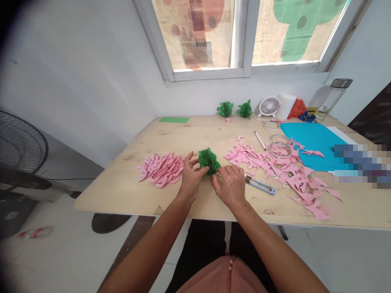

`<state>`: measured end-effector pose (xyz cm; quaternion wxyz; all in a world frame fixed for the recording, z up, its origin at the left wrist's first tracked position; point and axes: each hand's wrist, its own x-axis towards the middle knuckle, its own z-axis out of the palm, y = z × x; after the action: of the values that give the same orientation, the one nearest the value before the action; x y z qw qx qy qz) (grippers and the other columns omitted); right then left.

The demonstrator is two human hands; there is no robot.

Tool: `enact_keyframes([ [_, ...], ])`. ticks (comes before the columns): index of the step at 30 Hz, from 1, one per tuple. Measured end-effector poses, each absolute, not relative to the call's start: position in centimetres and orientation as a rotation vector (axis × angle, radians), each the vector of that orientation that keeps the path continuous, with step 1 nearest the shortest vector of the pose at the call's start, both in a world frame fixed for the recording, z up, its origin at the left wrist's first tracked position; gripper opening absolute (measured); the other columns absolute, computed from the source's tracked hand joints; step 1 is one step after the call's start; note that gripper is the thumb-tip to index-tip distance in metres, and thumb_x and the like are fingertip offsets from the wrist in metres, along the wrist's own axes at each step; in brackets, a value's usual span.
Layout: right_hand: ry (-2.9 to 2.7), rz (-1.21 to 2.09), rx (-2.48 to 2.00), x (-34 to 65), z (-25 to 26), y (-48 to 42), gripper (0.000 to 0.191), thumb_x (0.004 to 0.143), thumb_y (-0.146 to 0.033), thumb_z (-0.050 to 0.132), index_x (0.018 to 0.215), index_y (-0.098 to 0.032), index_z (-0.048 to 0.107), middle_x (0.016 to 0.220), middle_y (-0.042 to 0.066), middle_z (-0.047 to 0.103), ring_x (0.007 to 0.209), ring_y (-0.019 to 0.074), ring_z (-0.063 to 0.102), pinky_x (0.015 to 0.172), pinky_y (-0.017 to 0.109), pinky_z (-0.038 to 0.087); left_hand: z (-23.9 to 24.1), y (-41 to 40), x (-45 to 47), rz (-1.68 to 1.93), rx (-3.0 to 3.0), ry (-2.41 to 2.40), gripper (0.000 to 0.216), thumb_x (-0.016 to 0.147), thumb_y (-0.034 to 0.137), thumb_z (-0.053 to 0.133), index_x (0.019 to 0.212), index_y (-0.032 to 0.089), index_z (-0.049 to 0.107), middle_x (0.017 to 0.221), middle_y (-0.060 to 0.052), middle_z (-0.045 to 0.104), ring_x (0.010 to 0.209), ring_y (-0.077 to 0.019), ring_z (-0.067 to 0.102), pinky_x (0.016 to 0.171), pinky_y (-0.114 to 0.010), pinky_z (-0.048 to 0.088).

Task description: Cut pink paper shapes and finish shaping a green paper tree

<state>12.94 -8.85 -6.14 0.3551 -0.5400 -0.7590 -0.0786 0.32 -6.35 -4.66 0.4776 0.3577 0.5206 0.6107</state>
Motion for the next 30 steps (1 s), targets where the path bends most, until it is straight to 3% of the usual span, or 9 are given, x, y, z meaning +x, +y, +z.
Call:
enact_keyframes([
  [11,-1.831,-0.084,-1.434,13.3,-6.9,-7.9,0.015,0.085,-0.023,0.049,0.079,-0.019,0.062,0.074,0.005,0.064,0.077,0.0212,0.052,0.069,0.033,0.031,-4.7,-6.2,0.3,1.463,0.904,1.28,0.083,0.058,0.007,0.066,0.133,0.021,0.034,0.116,-0.01,0.05,0.066,-0.0069,0.057,0.061,-0.021,0.048],
  [30,-1.787,0.057,-1.497,13.9,-7.8,-7.3,0.018,0.08,-0.022,0.052,0.073,-0.022,0.068,0.069,0.004,0.068,0.069,0.0209,0.058,0.064,0.031,0.035,-5.0,-6.2,0.1,1.469,0.868,1.286,0.085,0.057,0.007,0.066,0.134,0.025,0.033,0.115,-0.009,0.051,0.07,-0.0089,0.058,0.06,-0.021,0.048],
])
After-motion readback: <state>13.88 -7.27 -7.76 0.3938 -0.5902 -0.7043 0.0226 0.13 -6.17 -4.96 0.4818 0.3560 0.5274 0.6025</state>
